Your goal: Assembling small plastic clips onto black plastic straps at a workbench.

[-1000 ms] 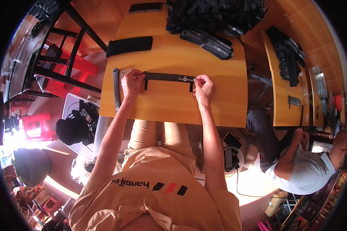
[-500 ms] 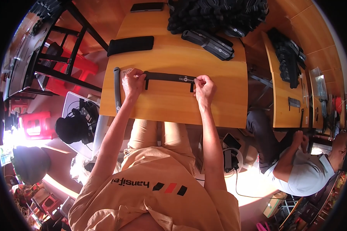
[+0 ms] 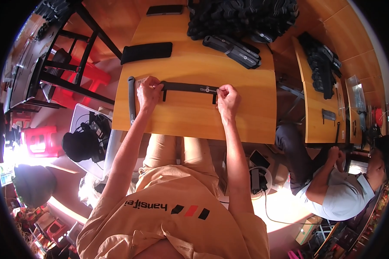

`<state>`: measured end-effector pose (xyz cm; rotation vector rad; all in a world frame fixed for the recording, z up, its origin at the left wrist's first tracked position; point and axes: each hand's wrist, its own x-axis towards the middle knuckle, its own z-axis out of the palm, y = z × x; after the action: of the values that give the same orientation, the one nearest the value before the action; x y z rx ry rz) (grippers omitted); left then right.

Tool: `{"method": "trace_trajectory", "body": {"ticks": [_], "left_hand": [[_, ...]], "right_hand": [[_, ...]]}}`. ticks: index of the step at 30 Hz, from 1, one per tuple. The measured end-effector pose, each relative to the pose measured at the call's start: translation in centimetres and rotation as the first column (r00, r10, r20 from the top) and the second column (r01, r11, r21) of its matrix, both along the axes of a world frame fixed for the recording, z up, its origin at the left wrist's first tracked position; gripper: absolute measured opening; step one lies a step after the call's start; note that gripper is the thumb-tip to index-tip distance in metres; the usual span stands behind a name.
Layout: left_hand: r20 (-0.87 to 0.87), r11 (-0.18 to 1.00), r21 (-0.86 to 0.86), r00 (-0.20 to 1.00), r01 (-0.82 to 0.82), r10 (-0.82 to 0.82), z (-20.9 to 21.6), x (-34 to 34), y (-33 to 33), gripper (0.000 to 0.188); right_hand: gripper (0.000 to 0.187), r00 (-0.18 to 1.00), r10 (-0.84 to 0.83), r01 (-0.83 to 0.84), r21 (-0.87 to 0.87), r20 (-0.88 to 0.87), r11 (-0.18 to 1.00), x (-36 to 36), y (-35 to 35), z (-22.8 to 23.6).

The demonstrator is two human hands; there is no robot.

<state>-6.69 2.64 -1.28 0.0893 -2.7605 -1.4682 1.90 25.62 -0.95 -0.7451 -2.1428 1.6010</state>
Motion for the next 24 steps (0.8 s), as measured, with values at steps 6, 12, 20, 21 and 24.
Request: {"method": "trace_trajectory", "body": {"ticks": [6, 12, 20, 21, 24], "left_hand": [[-0.054, 0.999, 0.038, 0.999, 0.01, -0.008, -2.0, -1.0, -0.8, 0.01], [-0.006, 0.998, 0.055, 1.0, 0.02, -0.02, -0.8, -0.6, -0.9, 0.011], [-0.121, 0.98, 0.157, 0.987, 0.125, -0.107, 1.2, 2.1, -2.6, 0.025], [-0.119, 0.98, 0.157, 0.987, 0.124, -0.106, 1.3, 2.5, -2.6, 0.025], [-0.19, 0.933, -0.115, 0.914, 0.342, -0.359, 2.8, 3.9, -1.3, 0.049]], "right_hand": [[0.008, 0.999, 0.005, -0.007, 0.026, 0.046, 1.0, -0.4, 0.0, 0.1], [0.005, 0.998, 0.009, -0.005, -0.066, 0.058, 0.998, -0.1, 0.5, 0.2], [0.007, 0.966, -0.154, 0.124, -0.148, -0.209, 0.981, 2.0, 1.5, -0.9], [0.007, 0.973, -0.163, 0.148, -0.097, -0.164, 0.984, 2.3, 1.3, -0.9], [0.008, 0.971, -0.088, 0.156, 0.304, -0.224, 0.94, 2.8, 1.9, -1.9]]}}
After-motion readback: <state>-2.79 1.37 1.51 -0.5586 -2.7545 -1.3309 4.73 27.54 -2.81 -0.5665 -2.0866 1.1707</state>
